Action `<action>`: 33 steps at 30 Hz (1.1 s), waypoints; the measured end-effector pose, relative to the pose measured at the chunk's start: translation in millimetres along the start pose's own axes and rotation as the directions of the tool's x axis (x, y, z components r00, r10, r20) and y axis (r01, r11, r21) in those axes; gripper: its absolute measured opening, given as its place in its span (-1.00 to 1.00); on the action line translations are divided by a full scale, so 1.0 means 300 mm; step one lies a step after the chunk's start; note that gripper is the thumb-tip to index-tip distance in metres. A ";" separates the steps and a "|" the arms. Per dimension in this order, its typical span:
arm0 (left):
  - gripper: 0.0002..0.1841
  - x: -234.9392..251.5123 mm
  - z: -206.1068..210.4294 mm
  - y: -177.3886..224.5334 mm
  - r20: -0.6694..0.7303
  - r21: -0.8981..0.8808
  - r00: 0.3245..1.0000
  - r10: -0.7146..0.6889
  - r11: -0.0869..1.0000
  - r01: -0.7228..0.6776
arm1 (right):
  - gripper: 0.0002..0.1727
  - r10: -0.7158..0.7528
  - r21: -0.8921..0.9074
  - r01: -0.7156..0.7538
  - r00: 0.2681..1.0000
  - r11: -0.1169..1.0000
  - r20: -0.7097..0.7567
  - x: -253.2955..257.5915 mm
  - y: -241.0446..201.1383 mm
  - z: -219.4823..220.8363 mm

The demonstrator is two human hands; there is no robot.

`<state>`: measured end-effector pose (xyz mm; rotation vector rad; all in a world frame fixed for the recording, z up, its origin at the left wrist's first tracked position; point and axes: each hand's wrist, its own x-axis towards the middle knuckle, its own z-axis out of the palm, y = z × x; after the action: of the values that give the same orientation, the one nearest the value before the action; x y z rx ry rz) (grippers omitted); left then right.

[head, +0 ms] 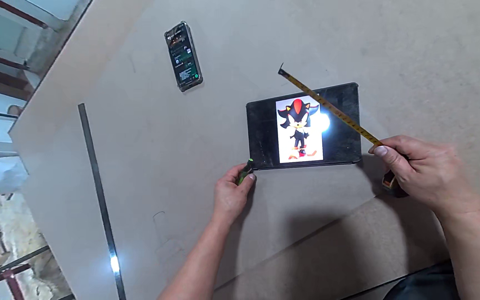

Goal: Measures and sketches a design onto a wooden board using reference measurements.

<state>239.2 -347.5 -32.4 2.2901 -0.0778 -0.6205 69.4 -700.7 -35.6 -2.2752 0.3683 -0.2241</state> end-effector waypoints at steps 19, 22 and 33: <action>-0.64 0.008 0.071 0.086 -0.053 0.415 0.729 0.682 0.679 -0.605 | -0.69 -0.104 -0.235 0.143 0.980 0.961 0.171 0.015 0.057 0.020; -0.69 0.028 0.129 0.136 -0.036 0.373 0.674 0.738 0.636 -0.676 | -0.69 -0.084 -0.271 0.132 0.980 0.954 0.182 0.017 0.058 0.015; -0.84 0.064 0.173 0.105 -0.005 0.418 0.676 0.737 0.616 -0.668 | -0.72 -0.065 -0.282 0.116 0.981 0.952 0.184 0.028 0.060 0.024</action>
<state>236.5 -408.6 -50.1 2.3927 -1.0639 0.0408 75.8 -709.9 -53.3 -2.5840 0.2162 -0.0174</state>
